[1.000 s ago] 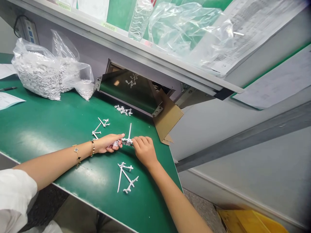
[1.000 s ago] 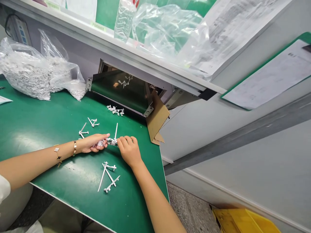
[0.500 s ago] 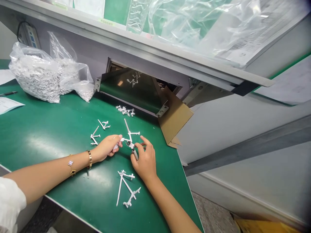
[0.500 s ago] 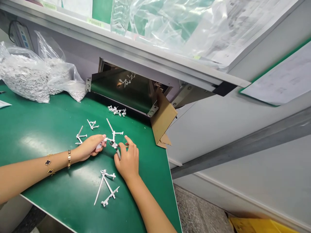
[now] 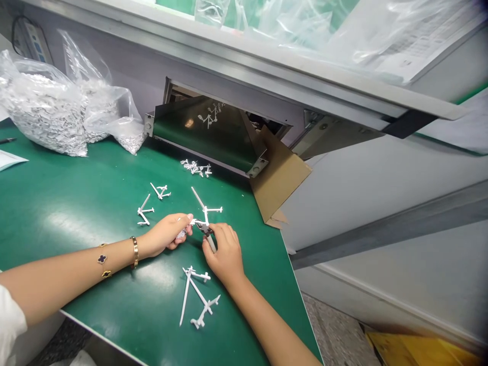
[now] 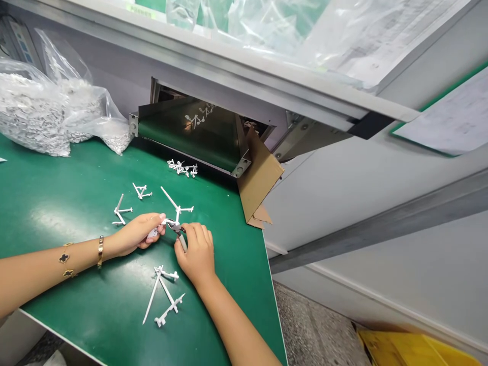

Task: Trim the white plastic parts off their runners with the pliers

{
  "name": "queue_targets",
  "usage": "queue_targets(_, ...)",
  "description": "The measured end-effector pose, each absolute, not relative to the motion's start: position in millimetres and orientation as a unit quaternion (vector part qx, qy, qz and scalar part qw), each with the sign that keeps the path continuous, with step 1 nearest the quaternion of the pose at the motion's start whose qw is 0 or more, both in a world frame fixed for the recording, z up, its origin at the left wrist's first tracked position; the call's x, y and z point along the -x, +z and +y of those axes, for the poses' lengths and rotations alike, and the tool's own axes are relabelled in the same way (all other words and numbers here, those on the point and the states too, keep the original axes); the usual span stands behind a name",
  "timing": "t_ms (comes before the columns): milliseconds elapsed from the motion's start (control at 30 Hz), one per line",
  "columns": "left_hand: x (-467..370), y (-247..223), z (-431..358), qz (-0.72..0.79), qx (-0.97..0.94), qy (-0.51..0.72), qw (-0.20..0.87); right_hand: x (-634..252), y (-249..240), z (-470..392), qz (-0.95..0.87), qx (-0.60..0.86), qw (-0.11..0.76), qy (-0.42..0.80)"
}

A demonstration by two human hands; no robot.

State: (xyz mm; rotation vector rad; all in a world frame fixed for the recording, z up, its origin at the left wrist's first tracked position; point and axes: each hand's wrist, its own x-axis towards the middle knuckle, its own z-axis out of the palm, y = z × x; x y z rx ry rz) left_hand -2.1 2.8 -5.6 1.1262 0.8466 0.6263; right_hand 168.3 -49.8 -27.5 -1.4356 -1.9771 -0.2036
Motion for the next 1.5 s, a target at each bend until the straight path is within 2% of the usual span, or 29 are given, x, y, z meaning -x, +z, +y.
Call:
queue_targets(200, 3, -7, 3, 0.392, -0.525, 0.288, 0.699, -168, -27, -50, -0.766, 0.55, 0.324, -0.075)
queue_targets(533, 2, -11, 1, 0.411, -0.544, 0.281, 0.676, -174, -20, -49, -0.787, 0.543, 0.255, -0.143)
queue_targets(667, 3, -11, 1, 0.419, -0.544, 0.276, 0.672, -174, -21, -49, -0.781, 0.558, 0.253, -0.124)
queue_targets(833, 5, -10, 4, 0.415, -0.517, 0.277, 0.696, -174, -28, -46, -0.741, 0.605, 0.288, -0.034)
queue_targets(967, 5, -8, 6, 0.416, -0.507, 0.273, 0.704, -179, -33, -41, -0.699, 0.648, 0.302, -0.02)
queue_targets(1200, 5, -6, 4, 0.36, -0.44, 0.257, 0.782, -182, -40, -31, -0.706, 0.67, 0.227, -0.035)
queue_targets(1267, 5, -5, 3, 0.351, -0.417, 0.247, 0.801, -179, -35, -32, -0.718, 0.645, 0.257, -0.047)
queue_targets(1333, 4, -5, 2, 0.36, -0.423, 0.243, 0.795, -174, -26, -35, -0.742, 0.585, 0.327, -0.015)
queue_targets(1400, 3, -5, 0, 0.37, -0.449, 0.236, 0.778, -166, -17, -38, -0.761, 0.51, 0.395, 0.07)
queue_targets(1500, 1, -4, -3, 0.363, -0.489, 0.208, 0.765, -155, -12, -43, -0.753, 0.447, 0.447, 0.185)
